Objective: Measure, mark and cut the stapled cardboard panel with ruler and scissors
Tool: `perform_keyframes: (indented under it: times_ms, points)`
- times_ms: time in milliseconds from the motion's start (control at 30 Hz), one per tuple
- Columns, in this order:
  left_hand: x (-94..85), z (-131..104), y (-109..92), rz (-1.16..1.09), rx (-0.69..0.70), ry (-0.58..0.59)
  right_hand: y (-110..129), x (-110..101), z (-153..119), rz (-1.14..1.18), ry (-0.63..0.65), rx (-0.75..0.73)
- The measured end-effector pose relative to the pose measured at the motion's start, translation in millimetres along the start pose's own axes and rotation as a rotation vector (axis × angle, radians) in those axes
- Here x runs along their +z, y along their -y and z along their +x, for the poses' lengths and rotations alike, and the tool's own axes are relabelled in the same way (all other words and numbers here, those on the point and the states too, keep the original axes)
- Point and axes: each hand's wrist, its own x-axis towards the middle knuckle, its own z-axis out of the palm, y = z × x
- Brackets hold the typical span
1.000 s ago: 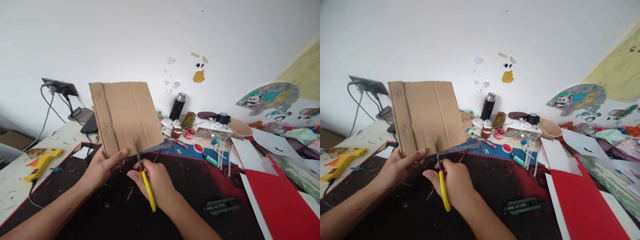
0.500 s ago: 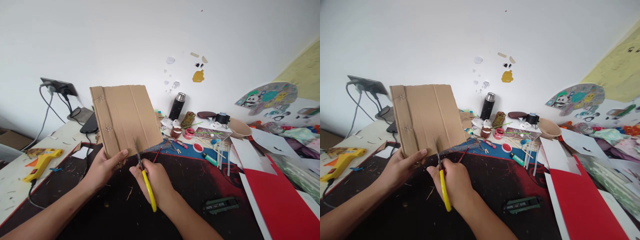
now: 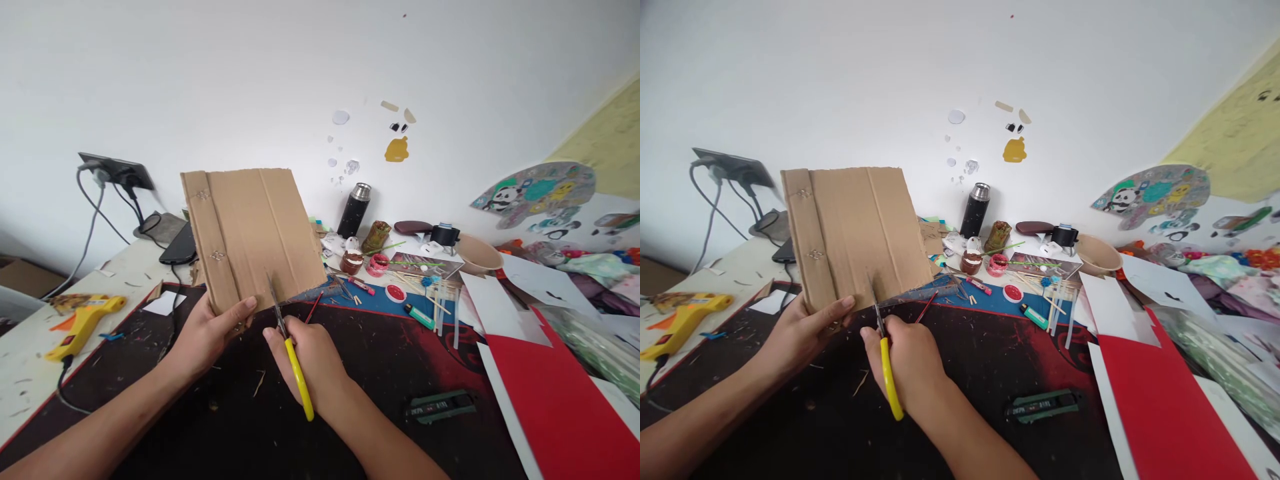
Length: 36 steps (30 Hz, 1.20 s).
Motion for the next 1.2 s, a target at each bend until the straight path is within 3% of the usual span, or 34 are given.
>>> perform_keyframes:
  times_ms: [1200]
  points:
    - [5.2, -2.1, -2.2, 0.002, 0.006, -0.014, -1.9, 8.0, 1.0, -0.152, -0.019, 0.01]
